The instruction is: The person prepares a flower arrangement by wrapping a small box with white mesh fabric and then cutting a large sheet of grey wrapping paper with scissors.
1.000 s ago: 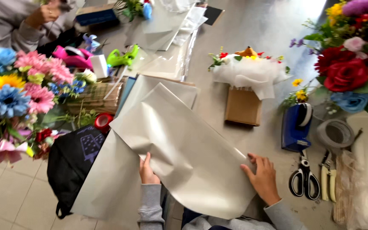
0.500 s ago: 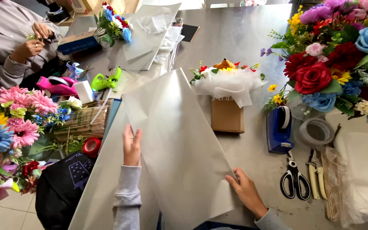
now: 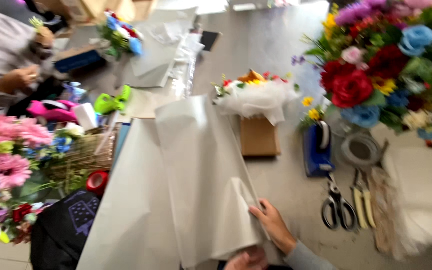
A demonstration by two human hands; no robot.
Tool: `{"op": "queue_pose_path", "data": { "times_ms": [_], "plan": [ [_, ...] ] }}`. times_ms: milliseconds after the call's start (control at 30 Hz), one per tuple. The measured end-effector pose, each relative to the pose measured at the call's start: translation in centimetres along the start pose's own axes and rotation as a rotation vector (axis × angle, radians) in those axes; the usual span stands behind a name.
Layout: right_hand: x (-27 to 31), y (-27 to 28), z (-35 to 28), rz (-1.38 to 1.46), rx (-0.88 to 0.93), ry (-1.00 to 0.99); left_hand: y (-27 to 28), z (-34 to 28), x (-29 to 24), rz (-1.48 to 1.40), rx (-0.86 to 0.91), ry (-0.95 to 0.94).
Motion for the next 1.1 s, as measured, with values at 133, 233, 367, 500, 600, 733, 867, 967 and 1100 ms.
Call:
{"op": "queue_pose_path", "data": {
  "times_ms": [133, 233, 367, 500, 600, 733, 867, 967, 1100],
  "plan": [
    [3.0, -1.0, -2.4, 0.215, 0.131, -0.112, -9.4, -3.4, -7.3, -0.807, -0.490, -0.304],
    [5.4, 0.6, -3.6, 0.003, 0.182, 0.016, -16.0, -5.4, -12.6, -0.782, -0.535, -0.297],
    [4.2, 6.5, -4.0, -0.377, -0.087, 0.427, -14.3, -3.8, -10.9, -0.725, -0.535, -0.286],
    [2.8, 15.2, -3.7, -0.756, -0.516, 0.550, -11.7, -2.5, -9.6, -0.792, -0.463, -0.312],
    [0.5, 19.6, -3.6, -0.887, -0.588, 0.438, -11.9, -2.3, -9.5, -0.832, -0.390, -0.329],
    [-2.5, 21.8, -2.0, -1.018, -0.551, 0.229, -8.8, 0.5, -7.1, -0.877, -0.268, -0.263],
    [-3.2, 22.8, -1.3, -1.041, -0.554, 0.237, -12.4, -0.6, -8.5, -0.878, -0.174, -0.275],
    [1.1, 22.6, -4.5, -0.777, -0.409, 0.079, -16.2, -1.9, -10.8, -0.804, -0.205, -0.287],
    [1.5, 20.9, -10.7, 0.178, -0.077, -0.168, -17.9, -2.5, -12.1, -0.797, -0.307, -0.311]
  ]
}}
Point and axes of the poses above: each hand's wrist, its own z-axis towards the middle knuckle, its own y-axis out of the back of the hand, x = y × z, the point moved 2 cm from there along z, towards the middle knuckle, and after that the axes turned 6 degrees about -x, right-handed, at the moved point
